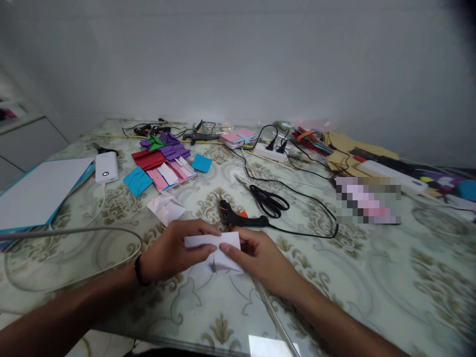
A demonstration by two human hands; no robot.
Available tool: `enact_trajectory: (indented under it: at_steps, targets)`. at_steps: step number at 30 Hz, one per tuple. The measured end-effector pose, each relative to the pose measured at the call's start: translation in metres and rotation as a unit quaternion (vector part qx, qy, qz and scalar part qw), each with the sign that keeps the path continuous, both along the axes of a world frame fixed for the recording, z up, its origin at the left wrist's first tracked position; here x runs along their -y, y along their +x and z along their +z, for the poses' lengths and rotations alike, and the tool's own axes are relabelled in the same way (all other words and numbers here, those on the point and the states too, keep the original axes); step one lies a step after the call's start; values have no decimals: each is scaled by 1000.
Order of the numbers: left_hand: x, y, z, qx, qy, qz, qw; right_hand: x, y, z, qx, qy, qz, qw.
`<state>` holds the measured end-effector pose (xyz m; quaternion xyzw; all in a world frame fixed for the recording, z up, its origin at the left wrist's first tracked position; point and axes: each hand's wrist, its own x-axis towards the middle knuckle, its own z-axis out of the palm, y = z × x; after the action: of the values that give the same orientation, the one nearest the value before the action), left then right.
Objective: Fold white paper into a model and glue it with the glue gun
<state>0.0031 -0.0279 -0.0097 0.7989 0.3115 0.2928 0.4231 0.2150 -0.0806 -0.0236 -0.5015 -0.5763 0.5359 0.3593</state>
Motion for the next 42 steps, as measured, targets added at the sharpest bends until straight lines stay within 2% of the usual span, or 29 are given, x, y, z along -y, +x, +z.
enact_trajectory:
  at_steps: [7, 12, 19, 24, 32, 42]
  targets:
    - [-4, 0, 5, -76, -113, -21, 991, 2, -2, 8, 71, 34, 1, 997]
    - [-2, 1, 6, -96, -95, -23, 991, 4, -2, 12, 124, 86, 16, 988]
    - [0, 1, 7, -69, -107, -56, 990, 4, -2, 13, 150, 118, 16, 981]
    - [0, 0, 10, -61, -112, -71, 989, 4, -1, 13, 141, 127, 14, 982]
    - [0, -1, 9, -60, -105, -61, 991, 3, 3, 13, 114, 133, 12, 985]
    - [0, -1, 10, -78, -122, -72, 987, 5, 2, 15, 146, 139, 19, 979]
